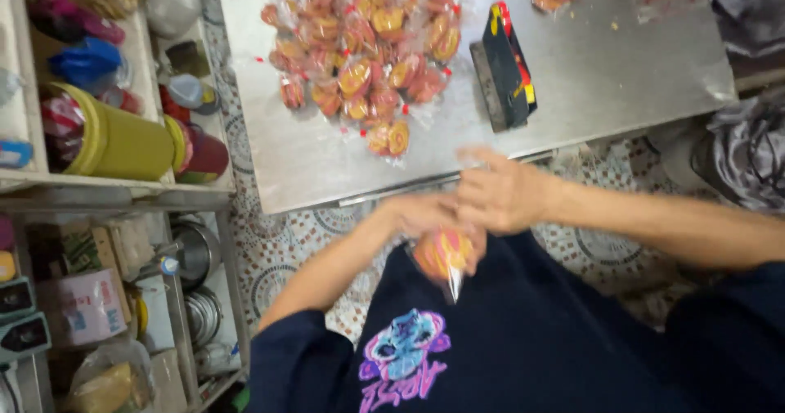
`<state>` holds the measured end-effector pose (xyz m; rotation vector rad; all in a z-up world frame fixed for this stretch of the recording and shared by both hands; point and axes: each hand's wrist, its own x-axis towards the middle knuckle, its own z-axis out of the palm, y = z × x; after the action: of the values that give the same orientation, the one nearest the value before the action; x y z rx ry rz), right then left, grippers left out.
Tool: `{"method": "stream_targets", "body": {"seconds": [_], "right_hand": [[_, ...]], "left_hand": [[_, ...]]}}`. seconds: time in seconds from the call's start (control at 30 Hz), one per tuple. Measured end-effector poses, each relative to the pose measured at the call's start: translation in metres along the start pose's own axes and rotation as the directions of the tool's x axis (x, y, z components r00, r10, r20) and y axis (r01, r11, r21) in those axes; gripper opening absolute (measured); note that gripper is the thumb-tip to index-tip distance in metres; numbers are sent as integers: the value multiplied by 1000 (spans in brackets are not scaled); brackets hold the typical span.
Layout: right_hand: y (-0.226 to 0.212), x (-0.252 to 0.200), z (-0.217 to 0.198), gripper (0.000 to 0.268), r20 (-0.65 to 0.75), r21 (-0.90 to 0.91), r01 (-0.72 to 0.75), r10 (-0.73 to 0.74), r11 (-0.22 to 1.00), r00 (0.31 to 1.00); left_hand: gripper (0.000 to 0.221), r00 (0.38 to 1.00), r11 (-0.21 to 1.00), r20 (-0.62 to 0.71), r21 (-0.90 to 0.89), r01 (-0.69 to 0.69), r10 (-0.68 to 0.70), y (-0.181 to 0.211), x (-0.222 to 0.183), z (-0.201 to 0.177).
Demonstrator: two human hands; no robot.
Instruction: Packing individual swirl cookies into plastic bags and sealing them using a manual bag neck sealer at a high pace.
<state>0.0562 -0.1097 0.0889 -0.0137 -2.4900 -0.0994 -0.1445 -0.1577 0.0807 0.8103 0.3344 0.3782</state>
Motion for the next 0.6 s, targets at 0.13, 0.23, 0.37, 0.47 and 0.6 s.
{"method": "stream_targets", "body": {"seconds": [0.13,0.23,0.37,0.47,0.6], "right_hand": [[-2,-48,14,26,317,106,-615,560,781,765],[-10,-116,53,14,747,120,-992,661,-37,66],[-15,-89,-4,31,376,-46,-784,738,619,560],[-15,-24,-64,44,298,-227,-477,527,849,796],[6,-75,-48,50,276,-247,-405,465,880,841]], "left_hand": [[29,991,624,-82,781,-2,106,-11,25,-16],[28,901,-361,0,916,174,434,-59,48,-31],[13,870,-206,-80,957,204,487,-54,60,-46],[25,949,909,-274,415,-30,156,-25,72,-51],[16,990,990,-108,-120,73,-87,14,94,-33]]}}
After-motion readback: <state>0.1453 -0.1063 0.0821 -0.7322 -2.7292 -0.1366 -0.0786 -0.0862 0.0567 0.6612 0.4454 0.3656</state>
